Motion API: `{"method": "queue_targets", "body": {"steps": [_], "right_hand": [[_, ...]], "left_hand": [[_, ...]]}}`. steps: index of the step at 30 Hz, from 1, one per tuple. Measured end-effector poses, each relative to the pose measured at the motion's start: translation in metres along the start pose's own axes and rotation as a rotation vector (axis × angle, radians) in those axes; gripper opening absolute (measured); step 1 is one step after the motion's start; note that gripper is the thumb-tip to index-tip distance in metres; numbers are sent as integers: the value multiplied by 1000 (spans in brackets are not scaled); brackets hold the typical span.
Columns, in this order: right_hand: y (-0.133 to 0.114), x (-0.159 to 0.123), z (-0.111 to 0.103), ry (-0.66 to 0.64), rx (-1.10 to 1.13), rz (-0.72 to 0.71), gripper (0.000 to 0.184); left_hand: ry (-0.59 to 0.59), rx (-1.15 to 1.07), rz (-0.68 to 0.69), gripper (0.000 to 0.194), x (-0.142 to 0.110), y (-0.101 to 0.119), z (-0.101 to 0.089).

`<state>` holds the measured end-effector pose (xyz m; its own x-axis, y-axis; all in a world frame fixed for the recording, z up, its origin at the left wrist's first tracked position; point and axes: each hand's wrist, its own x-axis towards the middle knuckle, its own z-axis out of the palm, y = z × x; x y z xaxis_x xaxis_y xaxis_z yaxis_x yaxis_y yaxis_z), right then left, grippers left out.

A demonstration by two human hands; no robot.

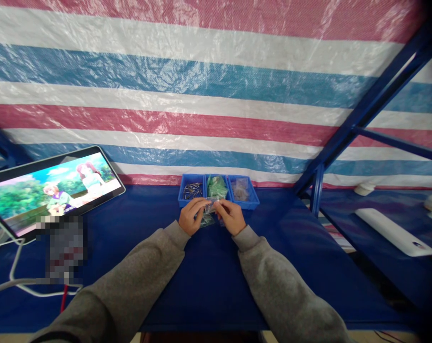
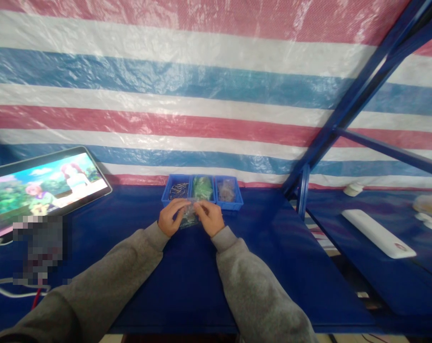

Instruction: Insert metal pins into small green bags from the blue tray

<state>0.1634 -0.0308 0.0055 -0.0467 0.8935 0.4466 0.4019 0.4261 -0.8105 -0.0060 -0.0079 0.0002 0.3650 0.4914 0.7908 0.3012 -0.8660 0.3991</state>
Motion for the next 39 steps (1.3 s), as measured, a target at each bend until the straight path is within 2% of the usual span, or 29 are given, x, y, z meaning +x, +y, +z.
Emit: {"method": "queue_targets", "body": {"steps": [5, 8, 11, 13, 16, 21, 25, 28, 32, 35, 39], "right_hand": [[-3, -1, -1, -29, -9, 0, 44], [-4, -1, -2, -4, -8, 3, 45], [-6, 0, -4, 63, -1, -1, 35], [-6, 0, -4, 58, 11, -23, 30], [-4, 0, -2, 23, 0, -71, 39], [-1, 0, -1, -12, -46, -109, 19], [1, 0, -1, 15, -2, -52, 20], [5, 1, 2, 8, 127, 46, 25], [9, 3, 3, -79, 315, 164, 31], [7, 3, 2, -95, 321, 174, 35], [2, 1, 1, 19, 248, 123, 32]], "left_hand": [[33, 44, 5, 21, 0, -4, 1], [37, 54, 5, 16, 1, -4, 1], [45, 46, -14, 15, 2, -3, 0], [66, 46, -28, 15, 2, -3, 0], [90, 48, -27, 14, 1, -3, -1], [81, 46, -33, 18, 0, -1, 2], [109, 69, -44, 23, 0, 0, 3], [106, 92, -13, 31, 1, 0, 2], [46, 110, 49, 24, 2, -3, 1], [50, 102, 60, 16, 2, -7, 2], [75, 80, 2, 13, 1, -8, 3]]}}
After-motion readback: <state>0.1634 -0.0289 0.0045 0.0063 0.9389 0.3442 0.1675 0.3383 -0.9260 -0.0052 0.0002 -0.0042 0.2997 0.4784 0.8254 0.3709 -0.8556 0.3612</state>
